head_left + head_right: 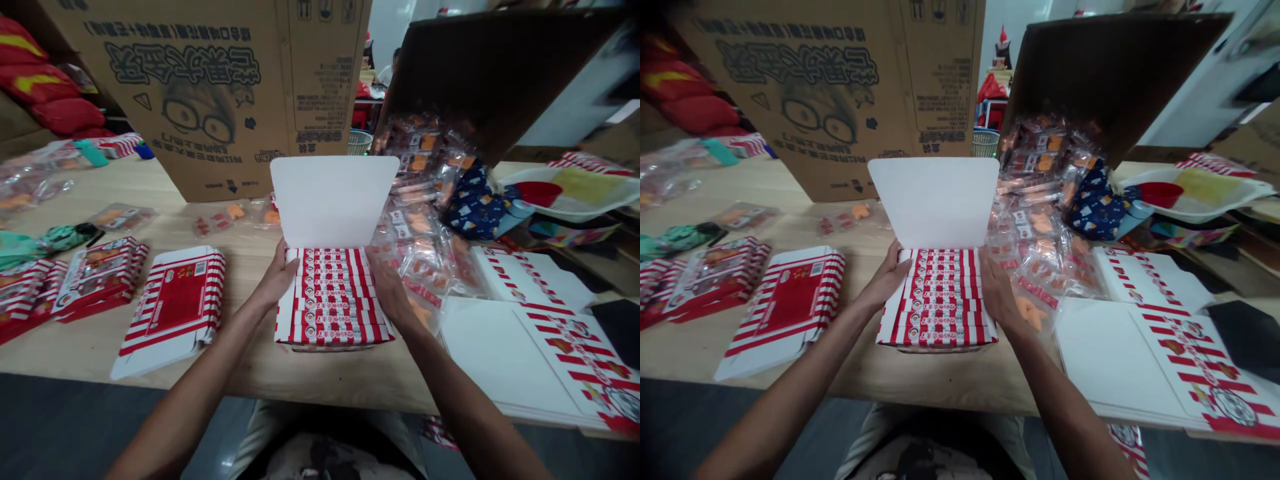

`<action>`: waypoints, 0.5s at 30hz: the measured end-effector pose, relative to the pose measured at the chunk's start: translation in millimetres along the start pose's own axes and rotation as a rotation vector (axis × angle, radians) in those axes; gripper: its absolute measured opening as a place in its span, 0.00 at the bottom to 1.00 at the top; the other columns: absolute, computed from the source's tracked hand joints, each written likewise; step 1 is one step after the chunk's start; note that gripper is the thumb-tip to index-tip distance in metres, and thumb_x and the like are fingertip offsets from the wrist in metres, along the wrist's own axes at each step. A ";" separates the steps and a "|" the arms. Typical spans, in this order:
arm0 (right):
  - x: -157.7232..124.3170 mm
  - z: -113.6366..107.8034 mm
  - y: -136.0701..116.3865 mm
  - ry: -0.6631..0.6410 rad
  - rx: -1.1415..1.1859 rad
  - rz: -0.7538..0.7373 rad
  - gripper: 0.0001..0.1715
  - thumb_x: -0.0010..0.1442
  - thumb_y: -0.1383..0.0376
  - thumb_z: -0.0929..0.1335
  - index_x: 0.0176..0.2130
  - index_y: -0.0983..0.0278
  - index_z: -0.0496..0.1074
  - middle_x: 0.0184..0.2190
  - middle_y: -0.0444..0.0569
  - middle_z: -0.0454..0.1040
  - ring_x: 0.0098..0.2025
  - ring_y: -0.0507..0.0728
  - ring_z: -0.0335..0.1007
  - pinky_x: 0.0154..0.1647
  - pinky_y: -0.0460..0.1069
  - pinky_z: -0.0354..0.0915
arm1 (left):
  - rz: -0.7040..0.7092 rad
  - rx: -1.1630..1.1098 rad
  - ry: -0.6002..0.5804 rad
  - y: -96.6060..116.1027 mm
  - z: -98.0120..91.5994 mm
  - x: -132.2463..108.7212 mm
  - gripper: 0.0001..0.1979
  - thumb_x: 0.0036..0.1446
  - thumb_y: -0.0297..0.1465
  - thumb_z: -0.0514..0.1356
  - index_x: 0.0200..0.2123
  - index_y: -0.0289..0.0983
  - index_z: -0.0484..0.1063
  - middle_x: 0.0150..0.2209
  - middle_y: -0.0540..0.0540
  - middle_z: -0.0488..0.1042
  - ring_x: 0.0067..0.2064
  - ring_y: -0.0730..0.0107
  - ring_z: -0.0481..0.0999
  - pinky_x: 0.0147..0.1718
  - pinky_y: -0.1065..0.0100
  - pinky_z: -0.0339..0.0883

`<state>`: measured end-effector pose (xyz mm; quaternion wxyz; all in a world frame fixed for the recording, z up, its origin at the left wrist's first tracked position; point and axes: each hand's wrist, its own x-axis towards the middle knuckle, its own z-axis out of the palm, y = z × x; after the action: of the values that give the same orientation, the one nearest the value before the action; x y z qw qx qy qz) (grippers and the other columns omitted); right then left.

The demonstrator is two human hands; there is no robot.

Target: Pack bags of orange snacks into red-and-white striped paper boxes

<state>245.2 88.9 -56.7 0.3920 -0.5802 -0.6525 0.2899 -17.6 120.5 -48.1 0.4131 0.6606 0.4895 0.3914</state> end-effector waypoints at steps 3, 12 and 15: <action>-1.2 0.8 13.2 -0.044 0.066 0.017 0.34 0.73 0.50 0.54 0.68 0.65 0.61 0.70 0.57 0.59 0.72 0.62 0.54 0.72 0.65 0.52 | 0.007 0.071 -0.006 -8.6 -0.2 9.5 0.27 0.68 0.34 0.48 0.68 0.40 0.45 0.63 0.36 0.66 0.59 0.61 0.72 0.54 0.55 0.73; 42.5 6.2 17.1 -0.035 -0.041 0.045 0.32 0.67 0.62 0.56 0.67 0.64 0.65 0.68 0.51 0.64 0.70 0.64 0.57 0.73 0.64 0.50 | 0.015 0.579 0.167 -2.1 8.2 -18.9 0.20 0.65 0.33 0.52 0.59 0.36 0.66 0.65 0.33 0.61 0.68 0.46 0.61 0.64 0.45 0.62; 38.9 11.6 14.3 -0.024 -0.190 -0.017 0.32 0.67 0.65 0.56 0.66 0.67 0.65 0.68 0.57 0.63 0.70 0.68 0.56 0.71 0.68 0.53 | 0.084 0.704 0.010 -1.6 6.3 -43.4 0.26 0.66 0.32 0.49 0.66 0.36 0.59 0.72 0.34 0.51 0.74 0.43 0.45 0.69 0.42 0.52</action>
<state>242.1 130.4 -67.8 0.3297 -0.6056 -0.6866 0.2305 -21.7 77.6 -56.7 0.1413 0.7802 0.5688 0.2184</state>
